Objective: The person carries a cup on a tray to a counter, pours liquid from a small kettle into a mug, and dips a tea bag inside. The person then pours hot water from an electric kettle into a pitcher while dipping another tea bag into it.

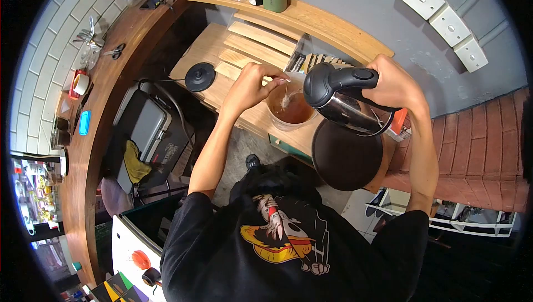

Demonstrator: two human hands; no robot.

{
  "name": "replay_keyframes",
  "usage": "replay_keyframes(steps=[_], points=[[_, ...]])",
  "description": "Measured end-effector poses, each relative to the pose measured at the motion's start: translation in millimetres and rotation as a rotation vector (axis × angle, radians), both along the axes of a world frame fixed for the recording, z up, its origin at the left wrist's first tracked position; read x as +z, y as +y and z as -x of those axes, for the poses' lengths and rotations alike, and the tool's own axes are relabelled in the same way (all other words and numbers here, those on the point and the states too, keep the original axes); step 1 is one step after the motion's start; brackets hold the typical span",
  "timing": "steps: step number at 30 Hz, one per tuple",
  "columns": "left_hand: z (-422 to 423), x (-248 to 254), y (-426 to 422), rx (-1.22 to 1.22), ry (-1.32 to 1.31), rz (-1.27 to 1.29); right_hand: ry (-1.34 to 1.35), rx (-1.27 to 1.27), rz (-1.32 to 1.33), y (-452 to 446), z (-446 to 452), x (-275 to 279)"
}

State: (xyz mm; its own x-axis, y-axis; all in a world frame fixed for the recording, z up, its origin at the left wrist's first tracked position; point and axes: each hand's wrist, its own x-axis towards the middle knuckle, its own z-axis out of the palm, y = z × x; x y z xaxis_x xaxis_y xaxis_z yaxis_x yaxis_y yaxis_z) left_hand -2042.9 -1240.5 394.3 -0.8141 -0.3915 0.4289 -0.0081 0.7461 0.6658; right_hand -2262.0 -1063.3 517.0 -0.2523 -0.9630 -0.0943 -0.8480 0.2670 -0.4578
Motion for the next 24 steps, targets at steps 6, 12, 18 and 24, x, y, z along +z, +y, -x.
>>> replay_keyframes(steps=[6,12,18,24], points=[[-2,17,8,0.008,0.017,-0.027,-0.007,0.031,-0.041,-2,0,2],[-1,7,6,0.011,-0.002,-0.013,-0.022,0.042,-0.021,-1,2,-2],[-2,11,8,0.013,0.01,-0.048,0.024,0.044,-0.002,-1,-1,1],[-2,8,7,0.01,0.004,-0.047,0.009,0.034,-0.029,-1,2,-3]])
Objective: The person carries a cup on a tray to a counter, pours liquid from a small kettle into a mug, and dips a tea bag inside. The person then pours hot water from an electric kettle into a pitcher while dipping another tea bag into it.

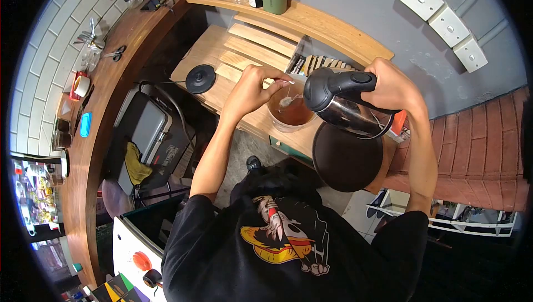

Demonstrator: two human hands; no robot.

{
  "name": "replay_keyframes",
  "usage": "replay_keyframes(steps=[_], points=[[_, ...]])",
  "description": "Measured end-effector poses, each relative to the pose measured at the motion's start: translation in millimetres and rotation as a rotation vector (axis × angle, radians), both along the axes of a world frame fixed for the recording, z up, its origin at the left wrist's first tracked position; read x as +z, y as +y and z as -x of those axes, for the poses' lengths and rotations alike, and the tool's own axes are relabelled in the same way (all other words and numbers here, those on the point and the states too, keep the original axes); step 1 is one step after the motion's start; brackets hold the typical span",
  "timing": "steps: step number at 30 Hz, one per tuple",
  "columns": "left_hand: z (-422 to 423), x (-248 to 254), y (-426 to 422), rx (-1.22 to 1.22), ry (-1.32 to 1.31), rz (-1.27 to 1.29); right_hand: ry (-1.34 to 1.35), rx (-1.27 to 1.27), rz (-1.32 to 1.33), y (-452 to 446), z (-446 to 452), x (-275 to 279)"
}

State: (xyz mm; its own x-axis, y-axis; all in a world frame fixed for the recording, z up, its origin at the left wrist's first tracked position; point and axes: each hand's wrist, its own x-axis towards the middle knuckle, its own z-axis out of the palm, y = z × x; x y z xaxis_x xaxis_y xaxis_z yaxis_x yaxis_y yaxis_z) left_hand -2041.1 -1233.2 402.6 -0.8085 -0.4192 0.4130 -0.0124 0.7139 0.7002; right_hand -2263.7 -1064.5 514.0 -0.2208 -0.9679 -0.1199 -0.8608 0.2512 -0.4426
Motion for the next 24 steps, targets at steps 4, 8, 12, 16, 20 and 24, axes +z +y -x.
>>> replay_keyframes(steps=[4,8,12,16,20,24], points=[[0,2,-2,0.037,-0.071,-0.027,-0.003,-0.009,0.017,1,-5,2],[2,-13,-7,-0.025,0.014,0.068,-0.018,0.0,0.023,2,-3,1],[-1,5,3,-0.004,0.023,-0.01,-0.002,-0.009,0.016,3,-5,3],[0,-4,-2,0.007,-0.016,-0.008,0.011,-0.022,-0.076,2,-4,5],[0,-4,1,0.02,-0.016,-0.017,0.003,0.005,0.05,5,0,-5],[-1,2,3,0.004,0.043,-0.003,-0.027,0.011,0.009,2,-2,0]])
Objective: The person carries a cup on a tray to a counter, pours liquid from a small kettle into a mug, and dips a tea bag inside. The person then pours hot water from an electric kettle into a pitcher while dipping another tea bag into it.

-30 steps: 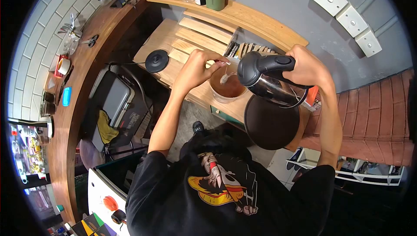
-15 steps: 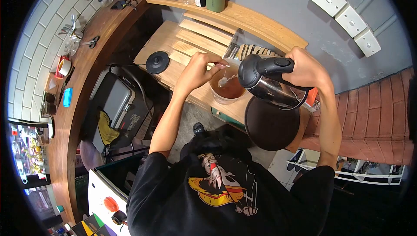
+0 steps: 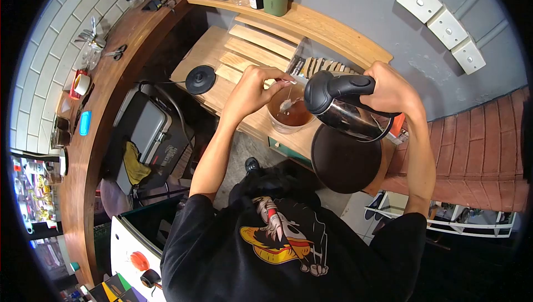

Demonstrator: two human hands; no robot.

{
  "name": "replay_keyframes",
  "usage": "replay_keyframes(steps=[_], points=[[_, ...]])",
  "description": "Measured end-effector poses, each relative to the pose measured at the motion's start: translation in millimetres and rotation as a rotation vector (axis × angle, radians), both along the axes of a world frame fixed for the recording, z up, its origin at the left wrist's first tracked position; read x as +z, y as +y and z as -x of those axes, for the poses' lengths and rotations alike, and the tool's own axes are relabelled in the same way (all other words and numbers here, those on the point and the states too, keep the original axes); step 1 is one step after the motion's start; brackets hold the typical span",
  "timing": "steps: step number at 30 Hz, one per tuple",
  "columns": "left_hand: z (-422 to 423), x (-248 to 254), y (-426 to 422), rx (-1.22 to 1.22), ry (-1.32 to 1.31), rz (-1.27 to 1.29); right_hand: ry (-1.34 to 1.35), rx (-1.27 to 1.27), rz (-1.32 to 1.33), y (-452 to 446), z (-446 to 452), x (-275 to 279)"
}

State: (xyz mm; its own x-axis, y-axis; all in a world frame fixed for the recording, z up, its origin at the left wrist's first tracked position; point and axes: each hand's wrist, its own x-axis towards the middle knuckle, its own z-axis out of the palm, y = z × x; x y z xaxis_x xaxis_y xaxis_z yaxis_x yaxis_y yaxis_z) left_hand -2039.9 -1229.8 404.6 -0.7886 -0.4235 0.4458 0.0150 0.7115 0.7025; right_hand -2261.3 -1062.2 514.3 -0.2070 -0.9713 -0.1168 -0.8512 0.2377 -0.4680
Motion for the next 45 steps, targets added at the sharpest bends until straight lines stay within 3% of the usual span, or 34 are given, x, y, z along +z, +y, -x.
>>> replay_keyframes(steps=[5,11,16,22,26,31,38,45], points=[[2,-15,-9,0.031,-0.057,0.031,0.005,-0.025,-0.014,1,-4,4],[-1,3,-1,0.042,-0.037,-0.036,0.015,-0.018,-0.018,1,-5,6],[0,-14,-8,0.001,-0.016,0.079,0.03,-0.024,-0.015,2,-3,2],[-2,7,1,0.0,0.014,0.005,0.037,-0.028,-0.015,2,-5,4],[0,-15,-8,-0.009,-0.032,0.07,0.031,-0.046,-0.014,3,-7,4],[-2,10,4,0.007,-0.026,0.0,0.041,-0.038,-0.021,2,-7,2],[1,-20,-10,0.005,-0.048,0.084,0.029,-0.062,-0.024,2,-9,7],[-1,1,3,-0.024,0.005,0.009,0.042,-0.066,-0.033,1,-10,10]])
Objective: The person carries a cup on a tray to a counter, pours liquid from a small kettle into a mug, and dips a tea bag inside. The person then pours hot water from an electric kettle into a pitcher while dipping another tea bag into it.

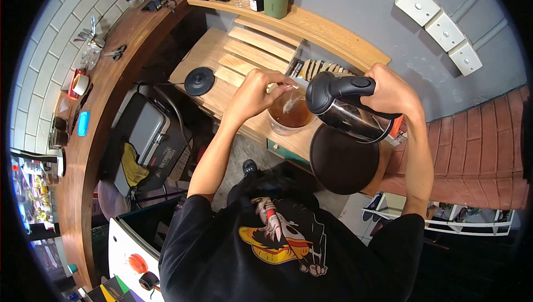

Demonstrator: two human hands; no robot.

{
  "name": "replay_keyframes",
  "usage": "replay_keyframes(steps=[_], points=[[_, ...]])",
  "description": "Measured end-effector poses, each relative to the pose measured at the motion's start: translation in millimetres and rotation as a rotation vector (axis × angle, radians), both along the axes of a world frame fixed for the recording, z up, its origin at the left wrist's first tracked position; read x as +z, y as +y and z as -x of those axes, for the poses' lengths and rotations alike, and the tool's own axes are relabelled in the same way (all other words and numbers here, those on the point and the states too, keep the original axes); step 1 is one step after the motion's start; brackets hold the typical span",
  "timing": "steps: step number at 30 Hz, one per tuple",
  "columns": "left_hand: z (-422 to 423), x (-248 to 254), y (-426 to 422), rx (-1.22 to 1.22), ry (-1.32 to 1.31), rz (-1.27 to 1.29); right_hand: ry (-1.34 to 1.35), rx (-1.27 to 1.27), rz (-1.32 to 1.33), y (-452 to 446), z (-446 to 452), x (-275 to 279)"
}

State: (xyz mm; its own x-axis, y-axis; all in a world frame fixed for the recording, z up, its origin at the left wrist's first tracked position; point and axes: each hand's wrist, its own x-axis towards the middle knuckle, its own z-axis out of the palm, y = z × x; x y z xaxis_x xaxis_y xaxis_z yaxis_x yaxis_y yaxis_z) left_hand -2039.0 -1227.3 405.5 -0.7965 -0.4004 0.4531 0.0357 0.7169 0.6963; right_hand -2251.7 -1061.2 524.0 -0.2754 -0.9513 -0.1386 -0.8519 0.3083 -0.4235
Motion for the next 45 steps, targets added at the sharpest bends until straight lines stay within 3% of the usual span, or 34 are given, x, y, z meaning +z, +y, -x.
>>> replay_keyframes(steps=[45], points=[[2,-5,1,0.017,-0.049,0.049,0.054,0.004,-0.065,7,1,1]])
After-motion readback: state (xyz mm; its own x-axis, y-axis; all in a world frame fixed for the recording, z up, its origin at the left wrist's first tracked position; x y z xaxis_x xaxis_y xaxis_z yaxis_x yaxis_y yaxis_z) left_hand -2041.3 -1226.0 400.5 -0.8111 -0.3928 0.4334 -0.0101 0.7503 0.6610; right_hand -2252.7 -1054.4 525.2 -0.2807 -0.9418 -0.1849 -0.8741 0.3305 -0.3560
